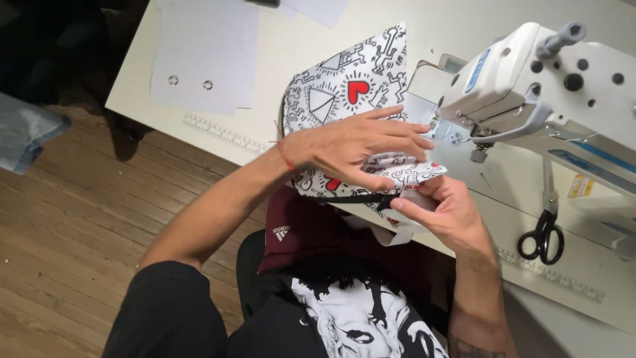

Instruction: Trimming and preparing a patterned fabric bag for sewing at a workstation using scissors.

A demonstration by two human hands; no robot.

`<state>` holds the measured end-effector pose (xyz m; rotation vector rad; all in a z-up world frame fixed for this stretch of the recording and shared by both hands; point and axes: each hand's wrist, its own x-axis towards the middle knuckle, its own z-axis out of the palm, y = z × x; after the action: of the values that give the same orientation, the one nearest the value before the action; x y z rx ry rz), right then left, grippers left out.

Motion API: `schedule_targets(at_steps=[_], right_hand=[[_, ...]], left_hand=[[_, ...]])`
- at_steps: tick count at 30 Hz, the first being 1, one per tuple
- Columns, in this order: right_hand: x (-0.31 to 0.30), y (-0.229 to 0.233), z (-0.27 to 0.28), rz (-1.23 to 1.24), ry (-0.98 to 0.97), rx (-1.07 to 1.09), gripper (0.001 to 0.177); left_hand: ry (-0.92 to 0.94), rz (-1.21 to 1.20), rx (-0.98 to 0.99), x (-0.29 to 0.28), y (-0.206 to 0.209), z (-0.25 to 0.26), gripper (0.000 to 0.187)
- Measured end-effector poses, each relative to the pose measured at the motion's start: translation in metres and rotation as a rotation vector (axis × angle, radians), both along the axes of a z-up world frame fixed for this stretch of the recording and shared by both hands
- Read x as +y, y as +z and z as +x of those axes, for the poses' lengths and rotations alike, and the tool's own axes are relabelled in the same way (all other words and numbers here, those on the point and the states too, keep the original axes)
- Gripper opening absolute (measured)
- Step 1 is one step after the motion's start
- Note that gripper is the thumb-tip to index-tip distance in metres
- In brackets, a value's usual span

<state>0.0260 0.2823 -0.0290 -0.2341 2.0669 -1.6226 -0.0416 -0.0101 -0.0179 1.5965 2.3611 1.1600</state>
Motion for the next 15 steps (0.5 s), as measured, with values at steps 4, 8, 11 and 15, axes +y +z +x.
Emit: schedule_targets(at_steps=[4,8,11,15], right_hand=[[0.022,-0.022,-0.003,-0.165,0.063,-0.092,0.027],[0.024,-0.028,-0.003,-0.165,0.040,-0.141,0.036],[0.015,-0.027,-0.002,-0.171,-0.017,0.001,0.021],[0.004,-0.027,-0.006,0.072,-0.152,-0.022,0.021]], left_hand=[[-0.090,-0.008,-0.074,0.025,-0.011,-0.012,0.085],[-0.150,-0.009,-0.101,0.040,-0.020,-0.018,0.110],[-0.148,0.054,-0.082,0.047,-0.056,-0.034,0.102],[-0.021,-0.553,0.186,0.045,-0.035,-0.045,0.107]])
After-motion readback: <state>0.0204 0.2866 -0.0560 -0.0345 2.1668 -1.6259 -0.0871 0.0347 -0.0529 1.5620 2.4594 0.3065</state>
